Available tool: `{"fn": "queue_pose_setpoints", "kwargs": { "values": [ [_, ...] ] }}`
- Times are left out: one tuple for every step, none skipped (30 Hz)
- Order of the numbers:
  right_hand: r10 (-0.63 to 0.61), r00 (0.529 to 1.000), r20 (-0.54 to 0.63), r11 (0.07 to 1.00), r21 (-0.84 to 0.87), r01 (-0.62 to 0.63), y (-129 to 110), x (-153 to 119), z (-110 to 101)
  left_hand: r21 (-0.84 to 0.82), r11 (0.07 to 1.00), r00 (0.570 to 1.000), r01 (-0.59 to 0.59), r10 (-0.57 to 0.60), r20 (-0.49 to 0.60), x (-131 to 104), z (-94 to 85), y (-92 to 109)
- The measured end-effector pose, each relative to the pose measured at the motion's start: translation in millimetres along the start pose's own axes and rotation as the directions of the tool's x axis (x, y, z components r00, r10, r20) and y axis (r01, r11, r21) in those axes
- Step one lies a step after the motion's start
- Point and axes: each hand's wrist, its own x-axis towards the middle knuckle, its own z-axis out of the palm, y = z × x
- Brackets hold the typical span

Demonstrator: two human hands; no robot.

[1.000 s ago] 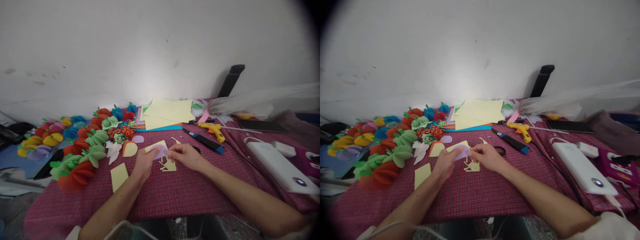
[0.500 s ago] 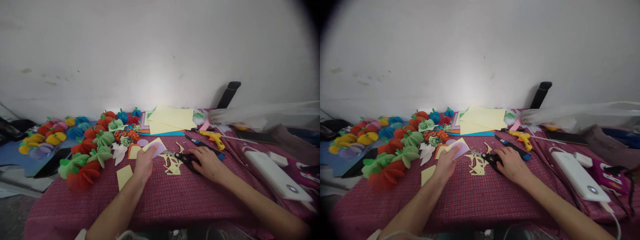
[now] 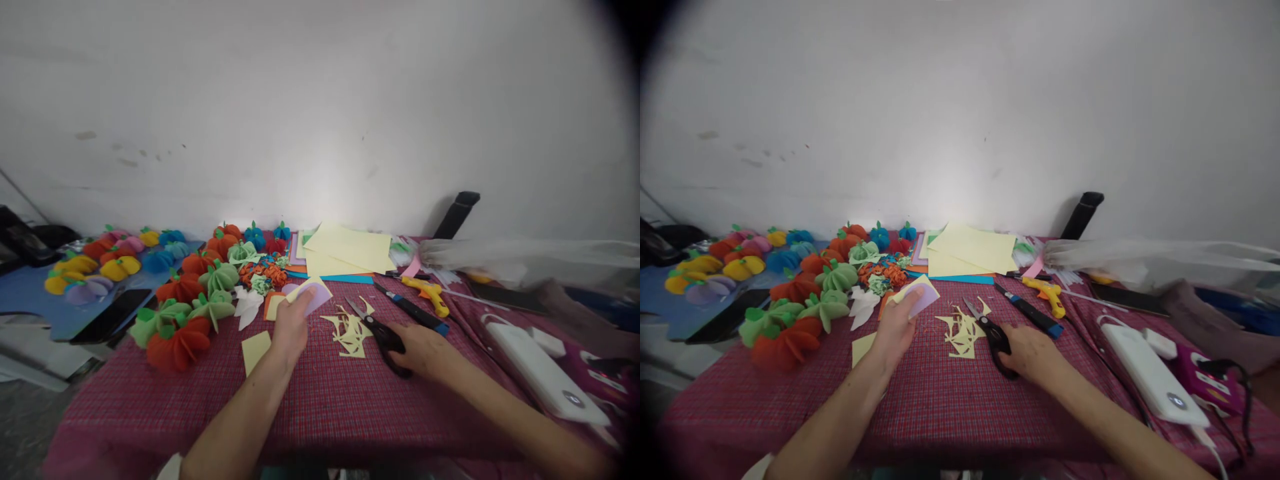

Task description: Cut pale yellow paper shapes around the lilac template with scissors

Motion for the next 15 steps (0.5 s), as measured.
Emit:
{"fn": "queue_pose_setpoints", "kwargs": {
  "values": [
    [-0.005, 1.0, 0.016, 1.0, -0.007, 0.005, 0, 0, -2, -0.009, 1.0, 1.0, -0.004, 0.004, 0.003, 0, -0.4, 1],
    [-0.001, 1.0, 0.021, 1.0, -0.015, 0.001, 0, -1, -3, -0.019, 1.0, 1.0, -0.003, 0.004, 0.007, 0, -0.8, 2],
    [0.007, 1.0, 0.019, 1.0, -0.018, -0.007, 1, -1, -5, -0.03, 1.0, 1.0, -0.003, 0.003, 0.009, 0, -1.2, 3],
    [0.018, 1.0, 0.014, 1.0, -0.004, -0.018, 3, 0, -7, -0.041, 0.999, 1.0, -0.001, 0.002, 0.007, 0, -1.6, 4],
    [0.026, 0.999, 0.02, 0.999, 0.043, -0.027, 4, 0, -10, -0.05, 0.999, 1.0, 0.002, -0.002, 0.004, 0, -2.0, 4],
    [0.026, 0.999, 0.042, 0.991, 0.127, -0.032, 6, 0, -12, -0.06, 0.998, 1.0, 0.002, -0.002, 0.001, 1, -2.3, 5],
    [0.012, 0.997, 0.081, 0.968, 0.248, -0.031, 8, -1, -15, -0.07, 0.998, 1.0, 0.0, -0.001, -0.006, 1, -2.6, 5],
    [-0.02, 0.992, 0.127, 0.921, 0.389, -0.032, 9, -1, -18, -0.077, 0.997, 1.0, -0.001, 0.001, -0.011, 1, -2.8, 6],
    [-0.063, 0.983, 0.172, 0.848, 0.528, -0.038, 10, -2, -22, -0.084, 0.996, 1.0, -0.003, 0.002, -0.016, 1, -2.9, 6],
    [-0.108, 0.972, 0.207, 0.76, 0.647, -0.053, 10, -3, -24, -0.091, 0.996, 1.0, -0.006, 0.004, -0.024, 1, -2.8, 7],
    [-0.146, 0.962, 0.229, 0.673, 0.736, -0.073, 9, -4, -27, -0.099, 0.995, 0.999, -0.01, 0.007, -0.034, 1, -2.5, 9],
    [-0.173, 0.955, 0.24, 0.596, 0.798, -0.092, 7, -6, -29, -0.108, 0.994, 0.999, -0.012, 0.007, -0.046, 0, -2.1, 10],
    [-0.184, 0.955, 0.233, 0.527, 0.843, -0.105, 4, -7, -31, -0.117, 0.993, 0.998, -0.011, 0.005, -0.056, -1, -1.5, 12],
    [-0.187, 0.958, 0.218, 0.464, 0.879, -0.109, -1, -8, -32, -0.127, 0.992, 0.998, -0.01, 0.002, -0.066, -1, -0.8, 13],
    [-0.184, 0.962, 0.203, 0.405, 0.907, -0.114, -7, -9, -33, -0.14, 0.99, 0.997, -0.01, 0.0, -0.074, -2, -0.1, 15]
  ]
}}
